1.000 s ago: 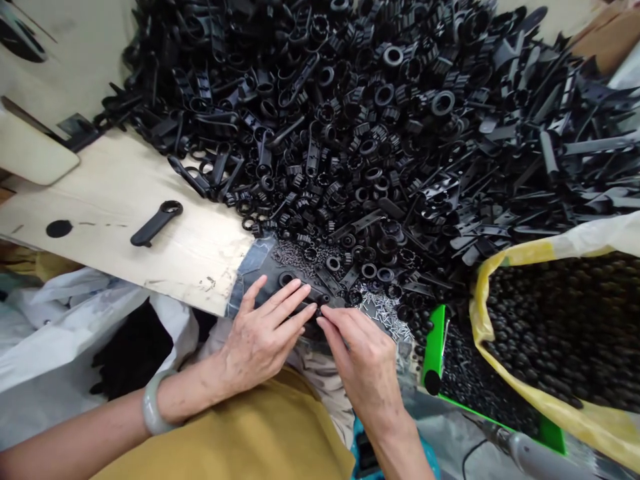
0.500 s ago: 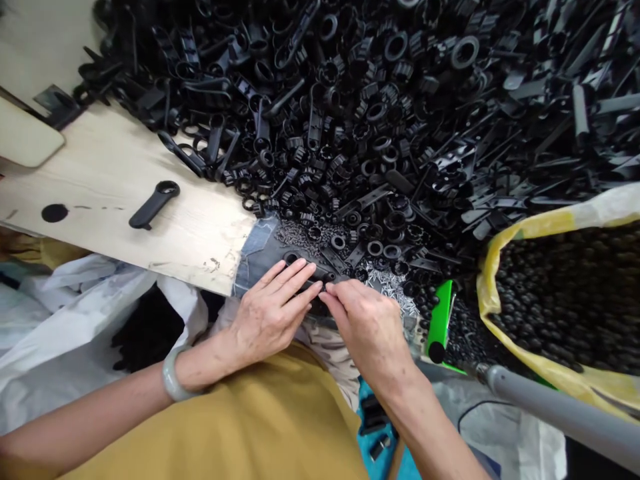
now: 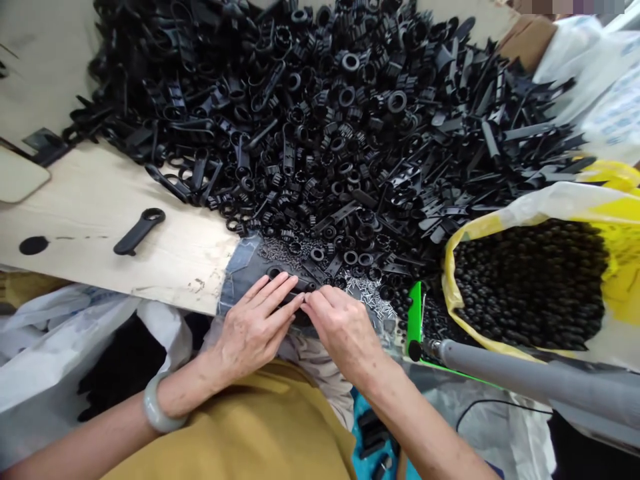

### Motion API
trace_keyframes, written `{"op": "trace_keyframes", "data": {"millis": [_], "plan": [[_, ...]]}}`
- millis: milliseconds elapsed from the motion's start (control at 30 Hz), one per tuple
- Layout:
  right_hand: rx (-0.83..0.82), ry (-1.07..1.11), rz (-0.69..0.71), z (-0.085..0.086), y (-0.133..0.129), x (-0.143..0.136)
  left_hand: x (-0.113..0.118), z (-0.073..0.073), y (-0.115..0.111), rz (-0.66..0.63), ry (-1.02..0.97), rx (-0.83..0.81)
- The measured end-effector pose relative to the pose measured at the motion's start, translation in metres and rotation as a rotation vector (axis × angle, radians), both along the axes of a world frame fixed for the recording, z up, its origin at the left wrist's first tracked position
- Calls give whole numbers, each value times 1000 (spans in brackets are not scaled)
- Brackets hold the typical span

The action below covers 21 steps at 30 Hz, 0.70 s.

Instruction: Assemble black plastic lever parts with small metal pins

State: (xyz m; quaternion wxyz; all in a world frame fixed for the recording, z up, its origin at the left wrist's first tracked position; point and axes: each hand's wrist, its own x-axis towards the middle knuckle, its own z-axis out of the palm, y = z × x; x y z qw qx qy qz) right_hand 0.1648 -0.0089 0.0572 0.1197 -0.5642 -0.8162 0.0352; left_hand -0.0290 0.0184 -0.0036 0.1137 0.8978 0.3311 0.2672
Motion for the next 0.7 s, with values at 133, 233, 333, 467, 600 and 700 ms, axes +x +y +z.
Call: {"op": "trace_keyframes", "data": {"millis": [133, 233, 333, 467, 600, 700], "plan": [[19, 41, -94, -2, -5, -7, 0, 0, 0, 11, 6, 7], [-24, 224, -125, 1, -7, -4, 0, -1, 0, 10, 2, 21], [-57, 390, -209, 9, 1, 4, 0, -2, 0, 2, 5, 29], [-91, 509, -322, 14, 28, 13, -1, -2, 1, 0, 8, 25], [-56, 596, -403, 10, 38, 24, -1, 0, 1, 2, 13, 11], [18, 570, -461, 9, 18, 33, -1, 0, 1, 2, 3, 12]]}}
